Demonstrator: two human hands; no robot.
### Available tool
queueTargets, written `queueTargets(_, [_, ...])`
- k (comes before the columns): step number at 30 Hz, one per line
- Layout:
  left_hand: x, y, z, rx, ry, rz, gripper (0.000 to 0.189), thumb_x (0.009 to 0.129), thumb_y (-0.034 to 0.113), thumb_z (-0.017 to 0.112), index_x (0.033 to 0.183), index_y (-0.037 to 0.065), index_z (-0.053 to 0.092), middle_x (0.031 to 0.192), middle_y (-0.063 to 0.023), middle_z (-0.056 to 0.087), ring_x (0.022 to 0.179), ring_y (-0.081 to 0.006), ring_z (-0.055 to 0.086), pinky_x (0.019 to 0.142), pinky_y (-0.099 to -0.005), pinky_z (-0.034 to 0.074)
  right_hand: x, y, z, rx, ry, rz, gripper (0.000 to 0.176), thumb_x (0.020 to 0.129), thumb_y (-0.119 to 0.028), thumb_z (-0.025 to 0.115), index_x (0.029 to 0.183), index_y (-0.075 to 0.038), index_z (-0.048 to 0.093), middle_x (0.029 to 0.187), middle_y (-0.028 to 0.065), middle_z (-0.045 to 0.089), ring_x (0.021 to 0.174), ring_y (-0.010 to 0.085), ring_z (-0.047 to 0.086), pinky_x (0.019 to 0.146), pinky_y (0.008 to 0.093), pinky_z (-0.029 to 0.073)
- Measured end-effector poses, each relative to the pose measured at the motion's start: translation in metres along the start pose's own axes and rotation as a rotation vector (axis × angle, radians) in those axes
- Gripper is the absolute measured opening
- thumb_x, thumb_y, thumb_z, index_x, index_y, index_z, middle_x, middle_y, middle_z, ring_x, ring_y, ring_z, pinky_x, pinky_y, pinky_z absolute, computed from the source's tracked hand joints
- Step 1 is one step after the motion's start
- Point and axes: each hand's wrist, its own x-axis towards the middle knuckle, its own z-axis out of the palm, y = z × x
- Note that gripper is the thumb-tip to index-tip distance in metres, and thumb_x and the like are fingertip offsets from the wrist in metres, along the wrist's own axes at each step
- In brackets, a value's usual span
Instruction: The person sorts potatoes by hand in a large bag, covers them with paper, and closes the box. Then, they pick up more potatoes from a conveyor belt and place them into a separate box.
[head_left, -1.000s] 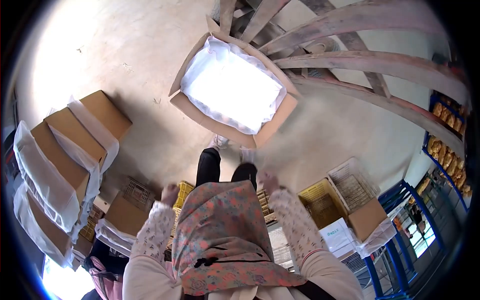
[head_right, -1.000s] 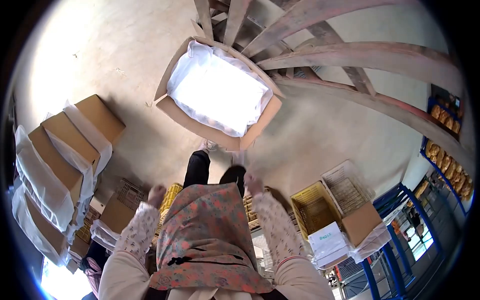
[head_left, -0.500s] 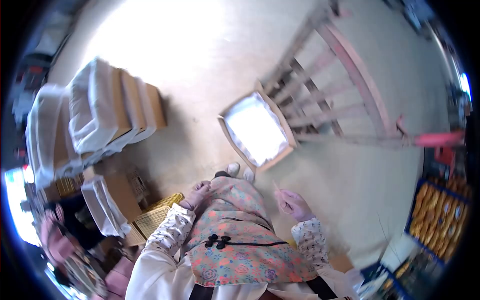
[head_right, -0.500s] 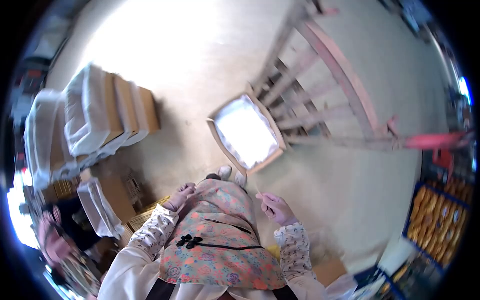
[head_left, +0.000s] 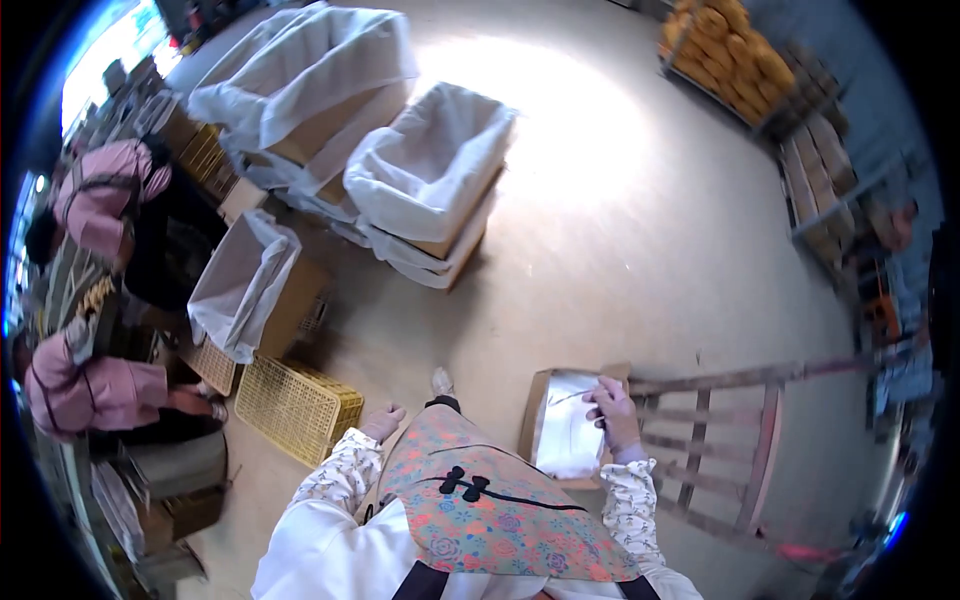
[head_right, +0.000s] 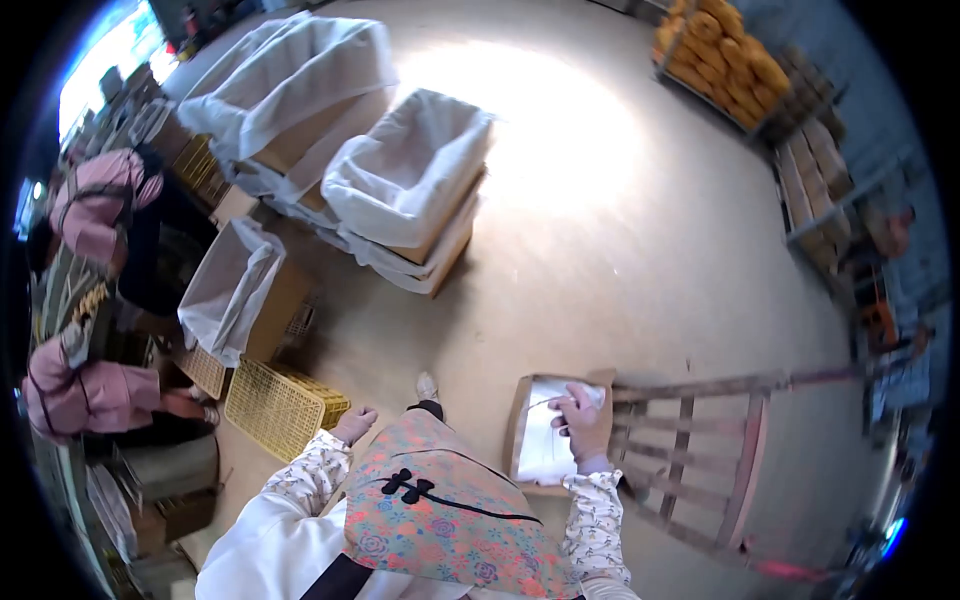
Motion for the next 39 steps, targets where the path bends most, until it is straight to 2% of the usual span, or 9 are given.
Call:
queueTargets(3, [0.046, 0.003, -0.013, 0.106, 0.064, 0.307, 0.038, 0.089, 0.038, 0.053, 0.11, 0.009, 0.065, 0.1, -0.0179, 0.068, 0.096, -0.03, 0.065, 0.085, -0.0394, 0.049, 0.068, -0.042, 0.037, 0.2, 0.059, -0.123, 0.038, 0.092, -0.014, 0.054, 0.128, -0.001, 0.052, 0.095, 0.0061, 0.067, 0.063, 0.0077, 0.057, 0.045, 0.0167, 0.04])
queueTargets(7, [0.086, 0.039, -0.062, -0.219, 0.226, 0.226, 0.036, 0.09, 0.035, 0.053, 0.107, 0.005, 0.064, 0.089, -0.0136, 0.066, 0.077, -0.02, 0.064, 0.07, -0.0354, 0.052, 0.146, -0.125, 0.08, 0.371, 0.151, -0.186, 0.033, 0.093, -0.016, 0.055, 0.124, -0.004, 0.056, 0.102, 0.0071, 0.066, 0.071, 0.0065, 0.056, 0.049, 0.0159, 0.042])
queueTargets(11, [0.114, 0.076, -0.113, -0.642, 0.155, 0.069, 0.03, 0.09, 0.028, 0.06, 0.106, 0.003, 0.065, 0.095, -0.0091, 0.068, 0.088, -0.0183, 0.063, 0.079, -0.0318, 0.05, 0.177, -0.236, 0.179, 0.098, 0.162, -0.349, 0.037, 0.093, -0.027, 0.057, 0.123, -0.005, 0.058, 0.1, 0.0055, 0.064, 0.074, 0.0055, 0.057, 0.05, 0.0144, 0.036])
queueTargets(16, [0.181, 0.097, -0.124, -0.724, 0.366, 0.123, 0.04, 0.09, 0.037, 0.061, 0.113, 0.005, 0.064, 0.103, -0.012, 0.069, 0.094, -0.0236, 0.066, 0.084, -0.0352, 0.051, 0.256, -0.281, 0.321, -0.876, -0.156, -0.69, 0.058, 0.086, -0.045, 0.068, 0.114, 0.006, 0.063, 0.094, 0.0156, 0.07, 0.082, 0.0196, 0.067, 0.07, 0.03, 0.053])
queueTargets(21, [0.243, 0.146, -0.129, -0.819, 0.434, -0.005, 0.053, 0.091, 0.044, 0.057, 0.127, 0.005, 0.056, 0.116, -0.0188, 0.065, 0.11, -0.0331, 0.062, 0.095, -0.0404, 0.047, 0.304, -0.258, 0.461, -1.836, -0.418, -0.56, 0.077, 0.079, -0.071, 0.053, 0.103, 0.001, 0.07, 0.098, 0.0242, 0.069, 0.097, 0.0368, 0.066, 0.088, 0.0429, 0.049])
queueTargets(30, [0.447, 0.206, -0.049, -1.035, 0.249, -0.343, 0.056, 0.095, 0.045, 0.043, 0.136, 0.007, 0.046, 0.129, -0.0275, 0.055, 0.12, -0.0438, 0.052, 0.101, -0.0484, 0.042, 0.377, -0.235, 0.494, -2.059, -0.751, -0.444, 0.063, 0.086, -0.056, 0.056, 0.106, 0.003, 0.067, 0.101, 0.0244, 0.068, 0.101, 0.0365, 0.064, 0.091, 0.0434, 0.048])
queueTargets(33, [0.52, 0.188, 0.0, -1.093, 0.132, -0.313, 0.05, 0.097, 0.044, 0.036, 0.129, 0.009, 0.053, 0.122, -0.0268, 0.059, 0.114, -0.0428, 0.057, 0.096, -0.048, 0.046, 0.403, -0.231, 0.467, -1.808, -0.764, -0.744, 0.06, 0.085, -0.057, 0.06, 0.087, 0.002, 0.068, 0.085, 0.0236, 0.068, 0.084, 0.0388, 0.067, 0.079, 0.0444, 0.051])
queueTargets(37, [0.455, 0.209, -0.058, -0.862, 0.312, -0.586, 0.038, 0.099, 0.031, 0.033, 0.115, 0.007, 0.057, 0.115, -0.0284, 0.062, 0.107, -0.042, 0.061, 0.092, -0.0516, 0.048, 0.431, -0.302, 0.435, -1.561, -0.877, -1.305, 0.051, 0.081, -0.049, 0.074, 0.073, 0.0, 0.059, 0.064, 0.0168, 0.062, 0.061, 0.0357, 0.063, 0.056, 0.0451, 0.049])
queueTargets(39, [0.455, 0.199, -0.053, -0.794, 0.351, -0.551, 0.038, 0.098, 0.032, 0.035, 0.116, 0.007, 0.057, 0.115, -0.0277, 0.062, 0.108, -0.0421, 0.061, 0.093, -0.0521, 0.048, 0.429, -0.365, 0.418, -1.496, -0.781, -0.845, 0.049, 0.077, -0.045, 0.079, 0.08, 0.001, 0.06, 0.067, 0.0114, 0.062, 0.06, 0.0267, 0.061, 0.055, 0.0389, 0.048])
